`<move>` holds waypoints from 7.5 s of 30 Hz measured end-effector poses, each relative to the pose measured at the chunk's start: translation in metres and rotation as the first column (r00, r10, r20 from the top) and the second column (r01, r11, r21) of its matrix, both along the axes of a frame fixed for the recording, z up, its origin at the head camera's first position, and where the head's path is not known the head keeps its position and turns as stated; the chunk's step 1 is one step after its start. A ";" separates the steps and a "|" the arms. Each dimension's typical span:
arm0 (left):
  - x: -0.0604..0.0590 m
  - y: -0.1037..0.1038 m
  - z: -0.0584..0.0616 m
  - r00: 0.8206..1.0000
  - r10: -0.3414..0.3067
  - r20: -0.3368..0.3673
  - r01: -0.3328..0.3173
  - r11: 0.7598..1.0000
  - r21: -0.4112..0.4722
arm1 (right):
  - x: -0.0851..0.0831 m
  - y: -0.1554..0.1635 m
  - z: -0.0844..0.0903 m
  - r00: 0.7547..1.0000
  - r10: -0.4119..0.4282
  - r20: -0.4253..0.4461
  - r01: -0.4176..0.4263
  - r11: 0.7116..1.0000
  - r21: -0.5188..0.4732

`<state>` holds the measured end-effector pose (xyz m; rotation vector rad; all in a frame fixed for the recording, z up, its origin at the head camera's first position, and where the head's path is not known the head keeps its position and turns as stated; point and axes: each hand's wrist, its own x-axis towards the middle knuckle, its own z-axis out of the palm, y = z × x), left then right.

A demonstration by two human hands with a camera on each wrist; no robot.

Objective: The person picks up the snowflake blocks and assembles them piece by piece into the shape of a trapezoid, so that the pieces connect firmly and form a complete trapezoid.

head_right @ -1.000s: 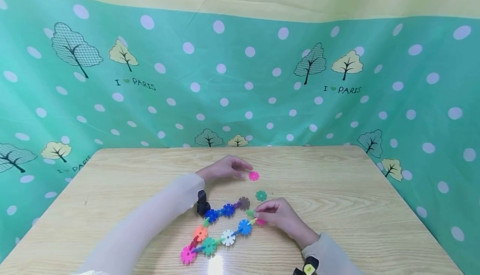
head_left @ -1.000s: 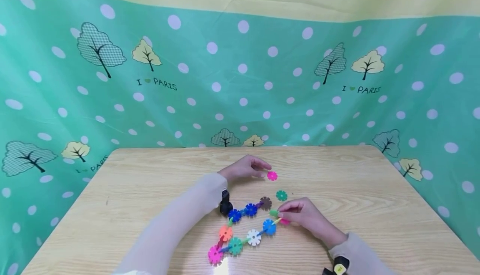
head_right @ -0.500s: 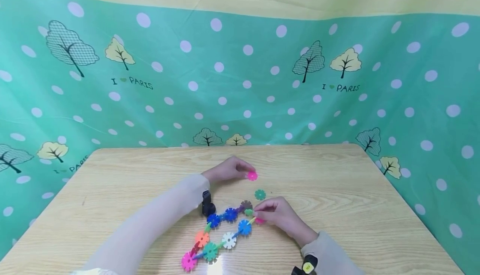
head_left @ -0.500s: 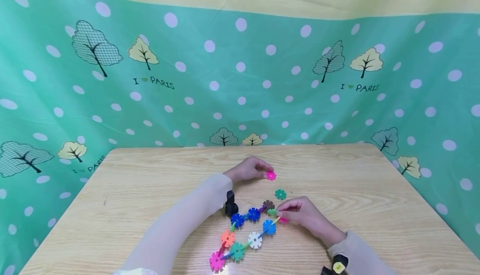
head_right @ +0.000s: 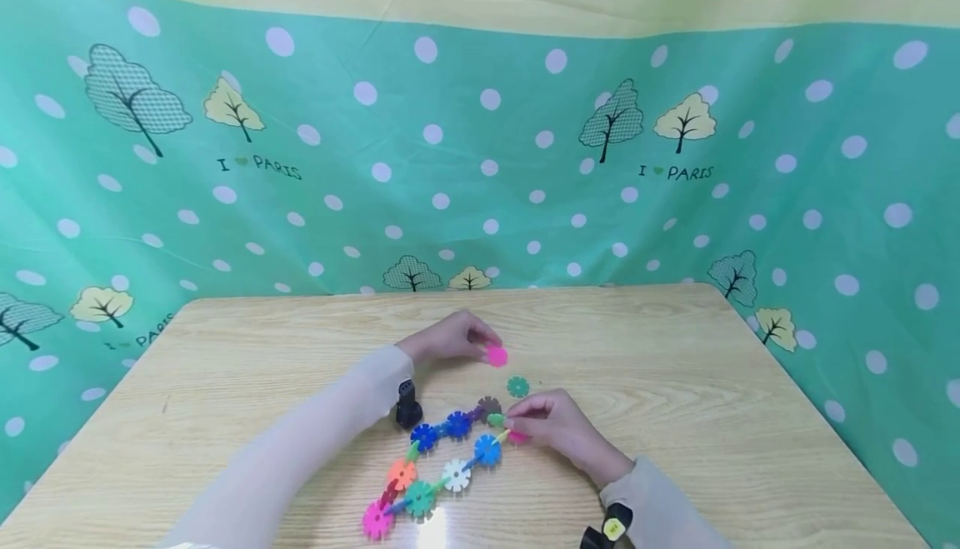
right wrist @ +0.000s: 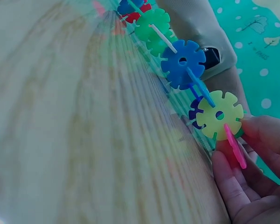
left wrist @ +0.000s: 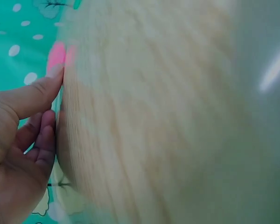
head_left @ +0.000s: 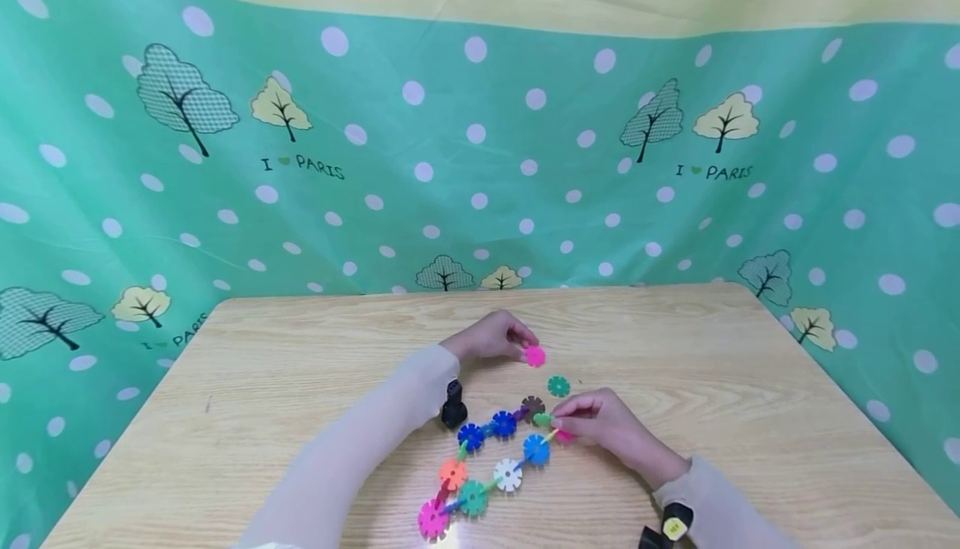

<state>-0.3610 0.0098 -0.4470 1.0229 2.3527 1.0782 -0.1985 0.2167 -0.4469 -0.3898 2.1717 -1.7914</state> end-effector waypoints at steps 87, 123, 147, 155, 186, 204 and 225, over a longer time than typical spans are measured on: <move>0.109 -0.060 0.032 0.919 0.149 0.364 -0.269 0.913 0.307 | -0.016 -0.026 0.016 0.990 -0.053 -0.129 0.056 0.998 0.018; 0.117 -0.051 0.029 0.818 0.215 0.533 -0.429 0.846 0.317 | -0.012 -0.033 0.008 0.981 -0.081 -0.174 0.066 0.993 -0.095; 0.116 -0.057 0.033 0.868 0.169 0.467 -0.331 0.898 0.289 | -0.012 -0.033 0.012 0.997 -0.047 -0.065 0.041 0.995 -0.092; 0.116 -0.057 0.032 0.874 0.173 0.454 -0.333 0.894 0.300 | -0.008 -0.036 0.011 0.985 -0.098 -0.141 0.091 0.994 -0.060; 0.121 -0.050 0.026 0.844 0.190 0.502 -0.393 0.855 0.338 | -0.005 -0.042 0.011 0.986 -0.134 -0.095 0.130 0.990 -0.056; 0.113 -0.061 0.032 0.860 0.194 0.473 -0.382 0.859 0.342 | -0.004 -0.041 0.015 0.992 -0.122 -0.039 0.123 0.992 0.015; 0.069 -0.055 0.015 0.882 0.141 0.450 -0.293 0.911 0.290 | -0.013 -0.003 0.014 0.985 0.163 -0.049 -0.159 0.984 0.079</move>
